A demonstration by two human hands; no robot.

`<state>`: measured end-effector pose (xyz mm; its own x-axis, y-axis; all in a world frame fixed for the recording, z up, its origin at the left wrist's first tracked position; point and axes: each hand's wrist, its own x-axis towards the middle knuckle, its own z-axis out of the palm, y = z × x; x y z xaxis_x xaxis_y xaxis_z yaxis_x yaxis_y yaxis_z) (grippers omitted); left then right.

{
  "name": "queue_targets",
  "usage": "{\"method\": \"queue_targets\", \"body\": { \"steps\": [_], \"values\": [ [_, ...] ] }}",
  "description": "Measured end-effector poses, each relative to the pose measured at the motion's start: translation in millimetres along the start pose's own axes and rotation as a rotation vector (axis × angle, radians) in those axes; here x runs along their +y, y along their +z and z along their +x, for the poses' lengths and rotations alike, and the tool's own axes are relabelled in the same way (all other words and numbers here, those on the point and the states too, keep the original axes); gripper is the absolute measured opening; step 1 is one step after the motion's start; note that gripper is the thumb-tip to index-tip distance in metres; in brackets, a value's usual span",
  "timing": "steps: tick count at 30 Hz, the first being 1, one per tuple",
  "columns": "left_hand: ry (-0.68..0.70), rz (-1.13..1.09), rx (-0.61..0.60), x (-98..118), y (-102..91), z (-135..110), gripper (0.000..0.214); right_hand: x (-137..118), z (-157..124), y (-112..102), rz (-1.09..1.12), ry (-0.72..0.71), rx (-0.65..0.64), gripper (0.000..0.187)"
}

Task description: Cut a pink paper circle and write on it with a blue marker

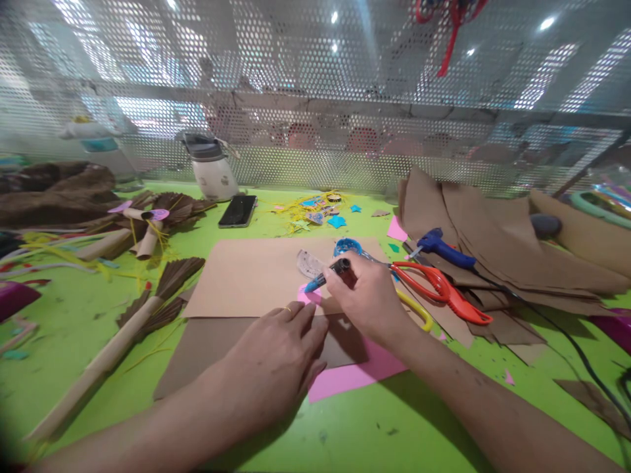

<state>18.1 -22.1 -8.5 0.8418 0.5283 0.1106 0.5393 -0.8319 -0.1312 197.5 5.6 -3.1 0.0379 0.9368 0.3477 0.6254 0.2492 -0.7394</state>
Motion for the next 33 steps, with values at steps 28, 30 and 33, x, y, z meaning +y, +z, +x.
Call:
{"method": "queue_targets", "body": {
  "steps": [28,30,33],
  "values": [
    [-0.005,-0.007,0.012,-0.3,2.4,-2.6,0.028,0.0,1.5,-4.7,0.018,0.017,0.060,0.024],
    [-0.004,-0.012,0.011,-0.7,2.0,-2.4,0.026,1.2,2.1,-6.4,0.040,-0.002,0.103,0.023],
    [-0.006,-0.007,0.002,-1.0,1.6,-1.4,0.028,1.5,2.7,-8.4,0.056,-0.011,0.122,0.023]
  ]
}}
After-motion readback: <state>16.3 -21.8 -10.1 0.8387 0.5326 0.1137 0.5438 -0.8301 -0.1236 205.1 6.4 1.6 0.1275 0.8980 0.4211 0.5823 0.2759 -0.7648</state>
